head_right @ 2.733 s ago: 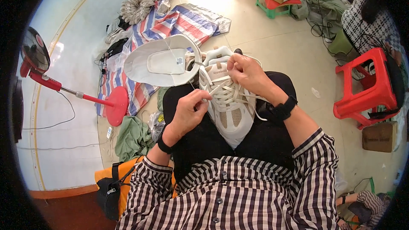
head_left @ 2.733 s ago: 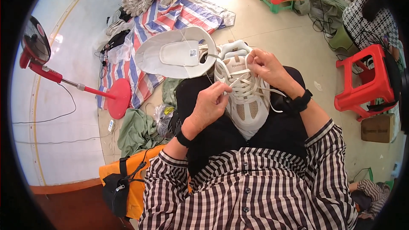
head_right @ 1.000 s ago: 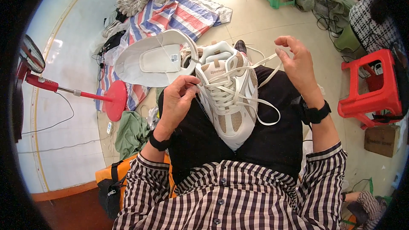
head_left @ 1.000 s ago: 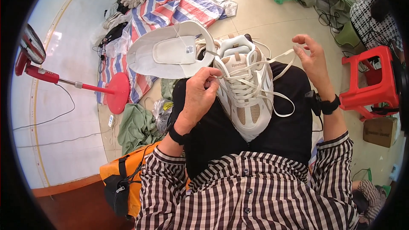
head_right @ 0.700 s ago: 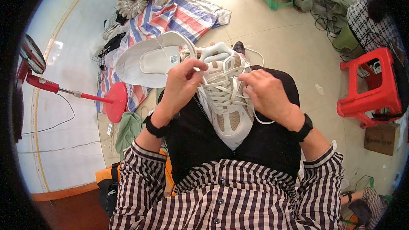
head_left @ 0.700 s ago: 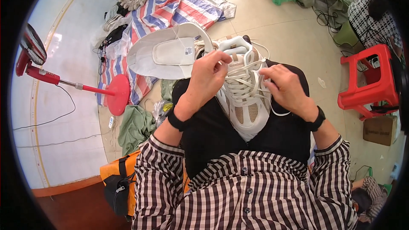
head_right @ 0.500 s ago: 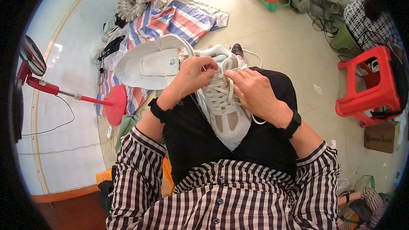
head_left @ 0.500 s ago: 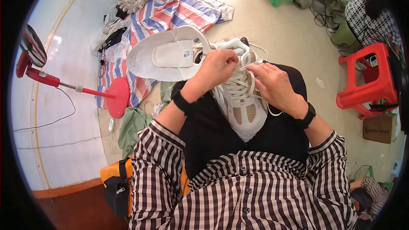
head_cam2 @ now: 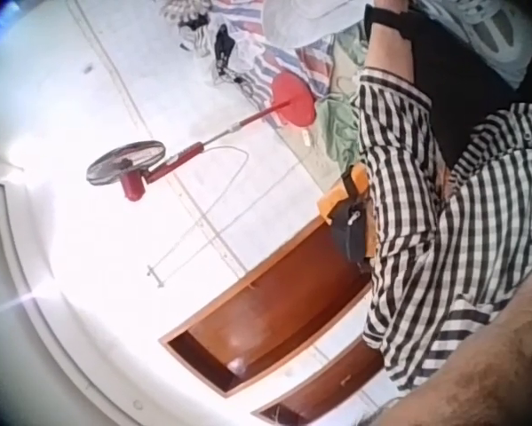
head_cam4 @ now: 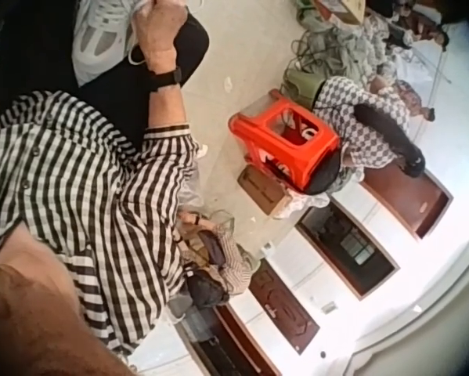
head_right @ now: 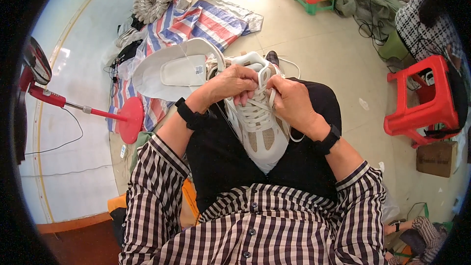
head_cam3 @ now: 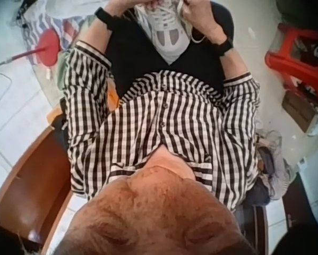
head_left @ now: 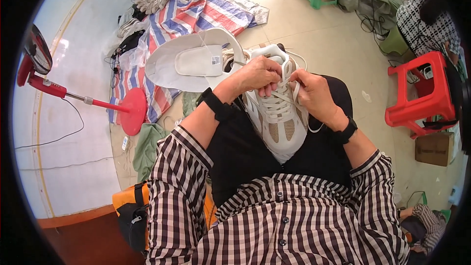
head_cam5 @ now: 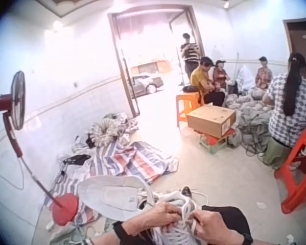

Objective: Thread and tie laces on a white sneaker.

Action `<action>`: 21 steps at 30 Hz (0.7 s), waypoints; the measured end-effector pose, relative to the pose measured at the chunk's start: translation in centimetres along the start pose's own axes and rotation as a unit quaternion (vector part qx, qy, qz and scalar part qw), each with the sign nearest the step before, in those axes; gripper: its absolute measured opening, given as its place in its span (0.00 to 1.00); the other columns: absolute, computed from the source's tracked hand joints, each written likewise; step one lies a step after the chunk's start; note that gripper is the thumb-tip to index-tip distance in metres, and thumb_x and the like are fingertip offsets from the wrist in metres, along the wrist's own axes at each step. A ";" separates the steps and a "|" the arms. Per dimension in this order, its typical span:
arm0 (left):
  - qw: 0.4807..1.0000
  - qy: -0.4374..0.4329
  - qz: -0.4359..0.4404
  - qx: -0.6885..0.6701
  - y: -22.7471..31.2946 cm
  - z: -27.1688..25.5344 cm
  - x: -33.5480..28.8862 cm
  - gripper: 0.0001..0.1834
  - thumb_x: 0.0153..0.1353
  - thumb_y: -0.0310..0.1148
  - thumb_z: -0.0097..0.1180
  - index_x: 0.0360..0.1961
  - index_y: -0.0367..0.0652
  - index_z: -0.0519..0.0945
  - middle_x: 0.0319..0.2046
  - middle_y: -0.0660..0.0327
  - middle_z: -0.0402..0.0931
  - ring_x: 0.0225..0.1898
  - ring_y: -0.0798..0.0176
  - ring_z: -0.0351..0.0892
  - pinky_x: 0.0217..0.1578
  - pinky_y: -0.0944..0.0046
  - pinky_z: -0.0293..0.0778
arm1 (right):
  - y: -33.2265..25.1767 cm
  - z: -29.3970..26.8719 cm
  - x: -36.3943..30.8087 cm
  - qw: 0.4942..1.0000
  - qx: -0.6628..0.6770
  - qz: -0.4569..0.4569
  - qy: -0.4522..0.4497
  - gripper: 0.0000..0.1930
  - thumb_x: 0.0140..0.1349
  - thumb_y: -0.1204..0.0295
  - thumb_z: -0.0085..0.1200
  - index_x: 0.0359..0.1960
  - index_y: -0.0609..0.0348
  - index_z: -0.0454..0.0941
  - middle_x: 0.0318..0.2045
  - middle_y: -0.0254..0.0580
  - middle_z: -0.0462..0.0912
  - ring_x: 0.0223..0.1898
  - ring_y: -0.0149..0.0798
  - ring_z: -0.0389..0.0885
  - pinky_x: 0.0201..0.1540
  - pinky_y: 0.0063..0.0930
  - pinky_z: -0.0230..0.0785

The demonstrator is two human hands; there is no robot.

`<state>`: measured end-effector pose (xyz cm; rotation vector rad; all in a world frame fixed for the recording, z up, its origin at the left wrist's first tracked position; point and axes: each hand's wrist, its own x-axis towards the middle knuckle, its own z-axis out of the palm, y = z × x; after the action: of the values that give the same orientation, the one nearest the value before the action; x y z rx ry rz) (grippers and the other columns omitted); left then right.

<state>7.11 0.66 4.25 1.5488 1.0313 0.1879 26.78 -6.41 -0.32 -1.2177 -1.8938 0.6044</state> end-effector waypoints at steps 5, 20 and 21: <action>0.999 -0.032 0.005 0.004 0.1 -0.2 0.1 0.09 0.63 0.25 0.50 0.38 0.36 0.83 0.21 0.63 0.78 0.16 0.72 0.76 0.15 0.72 0.71 | -0.1 1.0 0.2 0.997 -0.064 -0.024 0.021 0.09 0.53 0.83 0.47 0.36 0.61 0.72 0.28 0.55 0.81 0.34 0.57 0.81 0.38 0.48 0.73; 0.928 0.112 0.150 0.323 -0.4 1.7 0.3 0.06 0.57 0.26 0.52 0.29 0.32 0.76 0.24 0.46 0.79 0.27 0.47 0.82 0.30 0.53 0.77 | -1.7 -0.5 0.0 0.993 0.100 0.045 0.053 0.05 0.66 0.76 0.50 0.41 0.60 0.77 0.22 0.50 0.81 0.24 0.46 0.82 0.31 0.34 0.72; 0.921 0.121 0.163 0.332 -0.5 1.7 0.2 0.05 0.57 0.25 0.52 0.30 0.32 0.77 0.25 0.44 0.79 0.31 0.44 0.81 0.33 0.52 0.77 | -2.0 -0.7 0.1 0.989 0.127 0.046 0.054 0.05 0.67 0.76 0.49 0.41 0.61 0.77 0.21 0.47 0.80 0.23 0.41 0.80 0.31 0.32 0.72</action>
<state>8.07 -0.51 3.29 2.3678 1.0820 0.2832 26.28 -7.23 1.61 -1.1517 -1.6225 0.7873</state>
